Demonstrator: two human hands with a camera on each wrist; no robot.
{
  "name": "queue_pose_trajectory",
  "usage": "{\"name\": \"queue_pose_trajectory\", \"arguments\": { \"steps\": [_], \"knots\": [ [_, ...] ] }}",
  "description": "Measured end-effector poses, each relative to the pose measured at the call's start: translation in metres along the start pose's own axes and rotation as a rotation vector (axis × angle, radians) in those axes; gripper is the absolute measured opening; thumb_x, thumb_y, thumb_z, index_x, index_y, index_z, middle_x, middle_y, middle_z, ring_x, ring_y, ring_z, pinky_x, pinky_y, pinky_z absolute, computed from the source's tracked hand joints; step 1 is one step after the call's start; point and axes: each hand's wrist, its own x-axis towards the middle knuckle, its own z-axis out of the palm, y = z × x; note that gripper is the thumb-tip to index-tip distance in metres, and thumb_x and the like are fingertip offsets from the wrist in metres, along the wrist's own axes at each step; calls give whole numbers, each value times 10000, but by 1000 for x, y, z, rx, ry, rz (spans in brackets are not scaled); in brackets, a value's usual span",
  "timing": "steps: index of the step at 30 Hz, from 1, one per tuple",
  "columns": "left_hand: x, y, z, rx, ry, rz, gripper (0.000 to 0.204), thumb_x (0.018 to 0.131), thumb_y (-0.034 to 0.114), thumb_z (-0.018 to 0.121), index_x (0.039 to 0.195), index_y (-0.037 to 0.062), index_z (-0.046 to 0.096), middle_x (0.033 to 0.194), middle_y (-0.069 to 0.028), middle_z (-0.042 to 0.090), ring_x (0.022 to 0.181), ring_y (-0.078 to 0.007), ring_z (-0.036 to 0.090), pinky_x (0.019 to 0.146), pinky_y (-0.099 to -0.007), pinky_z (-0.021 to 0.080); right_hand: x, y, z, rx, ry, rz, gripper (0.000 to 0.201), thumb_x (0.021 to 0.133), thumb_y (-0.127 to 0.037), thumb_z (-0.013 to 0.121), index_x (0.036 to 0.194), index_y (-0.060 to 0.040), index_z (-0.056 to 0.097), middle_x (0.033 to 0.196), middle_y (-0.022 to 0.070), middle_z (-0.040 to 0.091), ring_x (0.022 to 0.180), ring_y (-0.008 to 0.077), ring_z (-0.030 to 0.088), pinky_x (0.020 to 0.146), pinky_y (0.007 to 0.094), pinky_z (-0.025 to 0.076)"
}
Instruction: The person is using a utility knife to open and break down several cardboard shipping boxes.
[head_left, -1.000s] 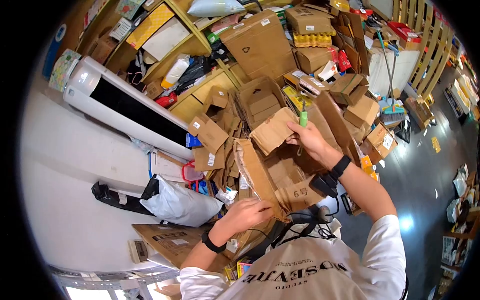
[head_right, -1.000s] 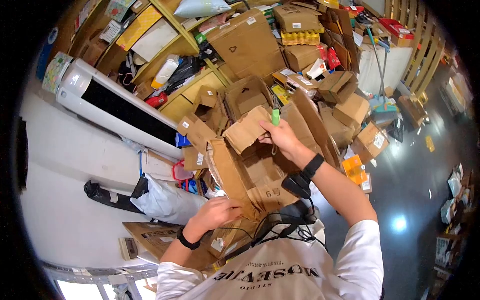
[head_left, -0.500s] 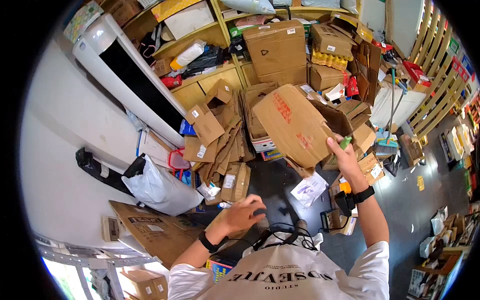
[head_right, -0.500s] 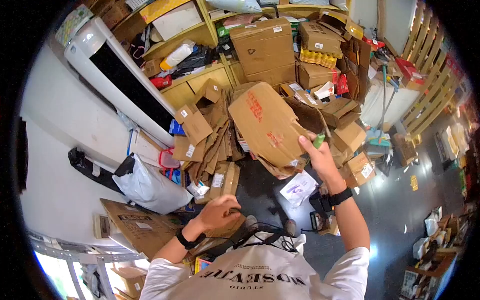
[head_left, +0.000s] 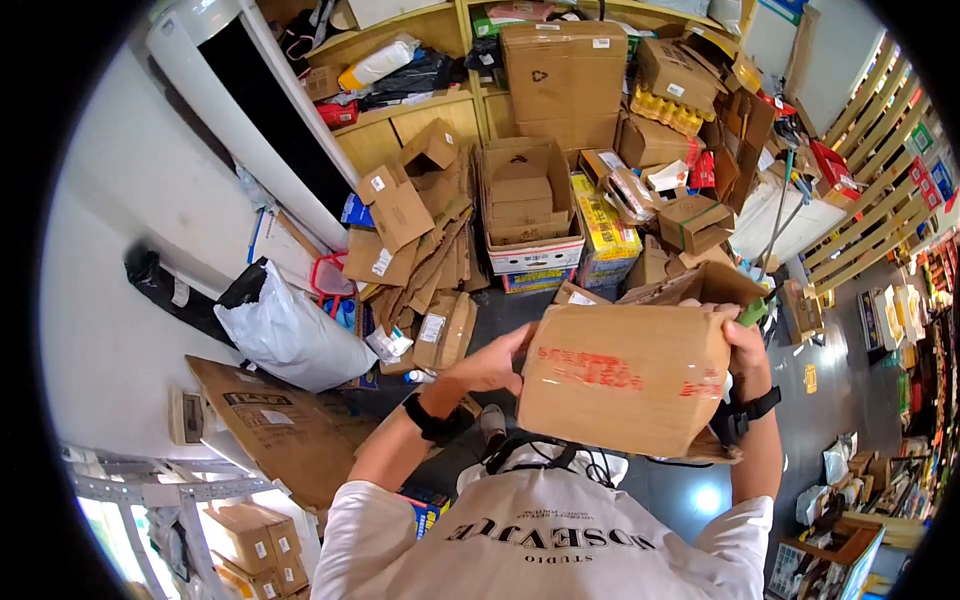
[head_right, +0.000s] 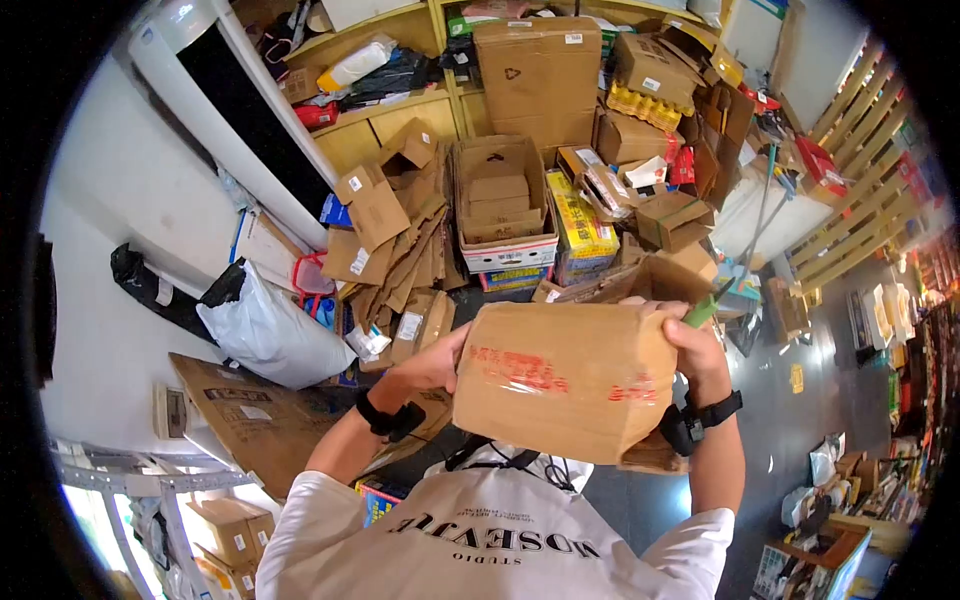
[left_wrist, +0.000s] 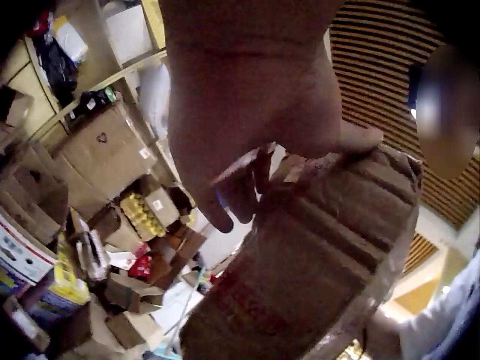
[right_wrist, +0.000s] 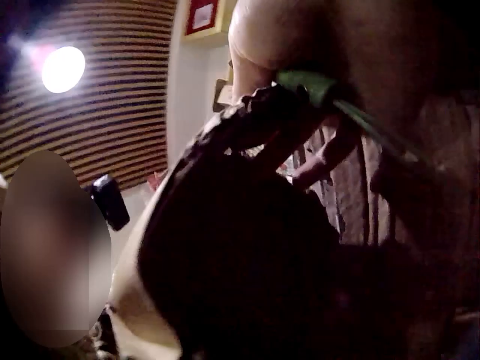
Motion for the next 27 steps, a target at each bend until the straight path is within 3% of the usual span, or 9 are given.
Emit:
{"name": "queue_pose_trajectory", "arguments": {
  "steps": [4,7,10,12,13,16,17,21,27],
  "knots": [
    [2,22,14,-1,-60,-30,1264,340,246,1011,1392,34,344,1405,-83,435,1335,-212,379,1144,-373,247,-15,4,-26,212,323,21,460,858,-300,680,1161,37,602,1073,137,683,904,224,684,791,364,561],
    [4,31,23,-96,-105,-26,1201,415,288,1005,1388,72,335,1364,-57,455,1315,-179,394,1128,-366,264,-22,22,-57,135,309,58,439,893,-236,614,1231,36,553,1083,134,677,913,210,683,793,359,566],
    [14,45,39,-143,-215,95,1234,437,362,993,1420,67,308,1385,-54,442,1328,-179,380,1134,-369,256,-8,17,-37,146,166,81,339,905,-189,575,1172,21,573,1027,110,677,900,199,681,779,338,567],
    [17,50,47,-142,-203,85,1281,447,438,974,1454,60,278,1432,-68,397,1357,-189,343,1140,-371,249,-2,9,-11,205,269,74,241,908,-161,567,1095,-10,589,960,70,664,849,164,668,750,313,558],
    [20,50,47,-8,-210,121,1321,434,490,954,1467,38,264,1448,-73,361,1367,-188,313,1143,-365,236,4,23,-30,224,416,233,174,914,-148,571,1046,-37,593,922,32,645,806,127,641,716,287,538],
    [29,56,40,294,-223,243,1324,457,580,909,1477,19,278,1486,-107,292,1403,-231,254,1153,-387,215,10,13,-5,171,423,246,163,932,-151,571,1051,-45,598,922,10,640,796,107,623,706,275,521],
    [30,71,42,385,-213,307,1299,460,569,915,1464,23,297,1471,-111,309,1395,-244,270,1153,-398,218,16,9,-2,90,229,160,183,958,-179,564,1075,-43,599,965,8,638,852,100,614,748,267,509],
    [31,94,36,553,-224,434,1205,489,527,930,1422,36,347,1430,-110,353,1370,-252,316,1147,-415,237,32,-4,-6,-62,231,183,220,983,-201,545,1118,-34,591,1020,15,636,913,96,602,797,262,495],
    [14,130,46,231,-227,170,1077,588,413,935,1409,27,356,1436,-108,363,1351,-210,351,1130,-379,281,44,3,-36,-225,158,74,229,1005,-224,525,1108,-24,568,998,-9,593,908,72,556,792,247,461]
  ]
}}
